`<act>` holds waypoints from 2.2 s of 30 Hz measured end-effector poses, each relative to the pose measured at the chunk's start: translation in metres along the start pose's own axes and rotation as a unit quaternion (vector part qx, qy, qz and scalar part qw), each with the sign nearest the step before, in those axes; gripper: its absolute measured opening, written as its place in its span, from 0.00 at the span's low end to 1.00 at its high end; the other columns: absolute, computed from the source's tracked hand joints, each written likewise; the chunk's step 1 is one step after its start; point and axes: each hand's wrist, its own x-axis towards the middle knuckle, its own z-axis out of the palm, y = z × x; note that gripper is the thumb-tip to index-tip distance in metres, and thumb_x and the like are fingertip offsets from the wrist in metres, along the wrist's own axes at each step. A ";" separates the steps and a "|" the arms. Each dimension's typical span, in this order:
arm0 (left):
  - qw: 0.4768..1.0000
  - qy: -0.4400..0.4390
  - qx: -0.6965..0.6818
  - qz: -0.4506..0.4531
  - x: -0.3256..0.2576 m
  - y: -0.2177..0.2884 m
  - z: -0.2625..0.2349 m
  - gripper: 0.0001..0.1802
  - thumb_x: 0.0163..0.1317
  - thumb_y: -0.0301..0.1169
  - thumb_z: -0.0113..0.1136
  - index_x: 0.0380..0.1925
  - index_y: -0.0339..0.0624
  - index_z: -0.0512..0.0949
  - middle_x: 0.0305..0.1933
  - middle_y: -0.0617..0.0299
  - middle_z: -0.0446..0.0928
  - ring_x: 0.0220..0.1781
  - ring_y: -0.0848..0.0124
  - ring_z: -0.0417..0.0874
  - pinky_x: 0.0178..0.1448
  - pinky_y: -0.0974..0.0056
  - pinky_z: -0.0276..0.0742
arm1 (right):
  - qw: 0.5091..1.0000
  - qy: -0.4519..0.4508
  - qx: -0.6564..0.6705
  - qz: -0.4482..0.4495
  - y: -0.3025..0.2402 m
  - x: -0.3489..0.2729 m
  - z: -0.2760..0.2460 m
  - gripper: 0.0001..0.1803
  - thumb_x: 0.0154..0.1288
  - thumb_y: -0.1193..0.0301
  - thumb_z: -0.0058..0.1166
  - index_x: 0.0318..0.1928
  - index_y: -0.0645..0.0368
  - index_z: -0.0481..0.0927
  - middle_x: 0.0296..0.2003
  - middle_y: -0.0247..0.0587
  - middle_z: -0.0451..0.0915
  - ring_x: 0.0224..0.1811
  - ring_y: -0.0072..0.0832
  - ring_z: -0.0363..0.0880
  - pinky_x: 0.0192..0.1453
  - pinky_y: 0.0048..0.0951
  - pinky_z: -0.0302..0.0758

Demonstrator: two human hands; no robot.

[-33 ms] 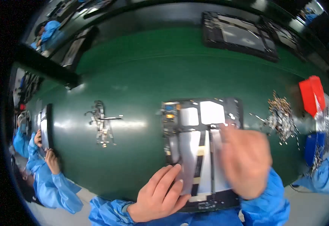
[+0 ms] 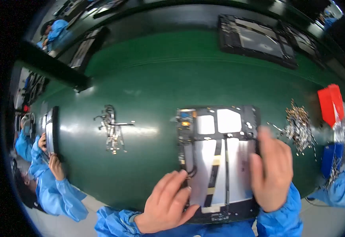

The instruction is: The person connects ribbon cables and internal components to tablet frames by hand on an assembly line.

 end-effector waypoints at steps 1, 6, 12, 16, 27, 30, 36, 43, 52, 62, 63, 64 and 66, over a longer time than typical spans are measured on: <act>0.992 -0.018 -0.083 -0.090 -0.003 -0.001 -0.003 0.30 0.53 0.38 0.66 0.49 0.28 0.70 0.63 0.33 0.64 0.60 0.40 0.71 0.65 0.49 0.68 | 0.997 -0.029 0.035 0.066 0.010 -0.017 -0.004 0.26 0.62 0.78 0.51 0.63 0.67 0.69 0.49 0.54 0.76 0.50 0.46 0.75 0.55 0.37 0.72; 0.967 0.012 -0.224 -0.121 -0.009 -0.004 0.005 0.33 0.59 0.33 0.63 0.56 0.18 0.63 0.62 0.33 0.66 0.67 0.40 0.66 0.69 0.44 0.63 | 0.975 -0.132 0.132 0.124 0.018 -0.054 0.004 0.32 0.66 0.77 0.45 0.71 0.64 0.57 0.66 0.58 0.65 0.67 0.45 0.67 0.69 0.36 0.62; 0.994 0.049 -0.064 -0.072 0.022 -0.033 -0.028 0.25 0.54 0.24 0.61 0.54 0.34 0.71 0.53 0.47 0.76 0.53 0.52 0.78 0.60 0.54 0.74 | 0.830 0.039 0.532 0.161 0.005 0.001 0.002 0.44 0.62 0.75 0.54 0.74 0.62 0.44 0.71 0.60 0.52 0.70 0.43 0.61 0.70 0.38 0.63; 0.973 0.105 0.198 -0.058 0.024 -0.120 -0.048 0.15 0.50 0.24 0.59 0.40 0.38 0.79 0.44 0.56 0.78 0.50 0.59 0.78 0.55 0.58 0.74 | 0.778 0.015 0.621 0.093 0.003 0.083 0.034 0.42 0.61 0.79 0.57 0.73 0.59 0.51 0.71 0.59 0.54 0.70 0.40 0.62 0.65 0.33 0.70; 0.974 0.134 0.181 0.027 0.036 -0.136 -0.071 0.05 0.51 0.28 0.65 0.30 0.46 0.82 0.33 0.70 0.80 0.41 0.68 0.79 0.44 0.63 0.72 | 0.738 0.148 0.633 0.180 -0.007 0.283 0.199 0.37 0.56 0.74 0.60 0.67 0.62 0.63 0.65 0.54 0.65 0.68 0.39 0.64 0.68 0.33 0.63; 0.978 0.180 0.098 -0.026 0.044 -0.135 -0.083 0.05 0.51 0.27 0.66 0.30 0.46 0.83 0.32 0.67 0.82 0.39 0.67 0.80 0.44 0.62 0.73 | 0.715 0.114 0.669 0.166 0.002 0.304 0.189 0.37 0.58 0.71 0.61 0.68 0.62 0.62 0.64 0.51 0.68 0.67 0.39 0.66 0.69 0.33 0.61; 0.972 0.180 -0.003 -0.151 0.044 -0.143 -0.087 0.04 0.53 0.23 0.66 0.30 0.42 0.84 0.32 0.62 0.84 0.34 0.66 0.81 0.36 0.65 0.76 | 0.935 0.092 0.337 -0.052 -0.022 0.229 0.086 0.26 0.58 0.71 0.58 0.60 0.53 0.73 0.65 0.48 0.65 0.69 0.43 0.62 0.71 0.37 0.60; 0.877 0.384 -0.237 -0.162 0.040 -0.123 -0.095 0.04 0.58 0.17 0.61 0.33 0.34 0.80 0.31 0.63 0.75 0.32 0.78 0.77 0.35 0.75 0.71 | 0.832 -0.214 0.508 -0.064 -0.030 0.071 -0.004 0.09 0.65 0.77 0.53 0.44 0.59 0.82 0.33 0.37 0.85 0.34 0.22 0.83 0.40 0.25 0.79; 0.898 0.246 -0.242 -0.274 0.045 -0.120 -0.097 0.01 0.60 0.21 0.59 0.33 0.35 0.79 0.30 0.64 0.78 0.29 0.78 0.77 0.33 0.73 0.71 | 0.825 -0.317 0.466 -0.037 -0.018 -0.006 -0.008 0.12 0.67 0.69 0.54 0.49 0.55 0.82 0.36 0.40 0.86 0.32 0.28 0.84 0.39 0.29 0.80; 0.635 0.155 -0.717 -0.243 0.050 -0.002 -0.021 0.04 0.69 0.24 0.50 0.40 0.37 0.74 0.37 0.59 0.78 0.41 0.67 0.84 0.48 0.62 0.84 | 0.620 -0.143 0.748 0.190 -0.048 -0.036 0.012 0.20 0.67 0.77 0.55 0.59 0.60 0.77 0.53 0.42 0.78 0.49 0.22 0.77 0.49 0.25 0.77; 0.620 0.142 -0.733 -0.242 0.051 0.003 -0.013 0.04 0.70 0.24 0.50 0.40 0.37 0.73 0.37 0.58 0.77 0.42 0.66 0.84 0.49 0.62 0.84 | 0.610 -0.086 0.761 0.203 -0.047 -0.036 0.013 0.19 0.67 0.78 0.55 0.58 0.61 0.77 0.52 0.43 0.78 0.49 0.23 0.77 0.47 0.24 0.76; 0.618 0.137 -0.736 -0.240 0.052 0.007 -0.007 0.04 0.70 0.24 0.50 0.40 0.37 0.73 0.37 0.58 0.77 0.42 0.66 0.84 0.49 0.62 0.84 | 0.598 -0.029 0.772 0.213 -0.045 -0.036 0.015 0.18 0.66 0.79 0.55 0.57 0.62 0.78 0.52 0.43 0.79 0.48 0.23 0.77 0.45 0.23 0.76; 0.580 0.111 -0.765 -0.258 0.051 0.013 0.002 0.04 0.70 0.24 0.50 0.40 0.37 0.73 0.39 0.58 0.78 0.44 0.65 0.84 0.51 0.61 0.84 | 0.567 0.020 0.793 0.220 -0.037 -0.039 0.020 0.17 0.64 0.81 0.56 0.54 0.64 0.79 0.48 0.44 0.79 0.45 0.23 0.77 0.41 0.21 0.75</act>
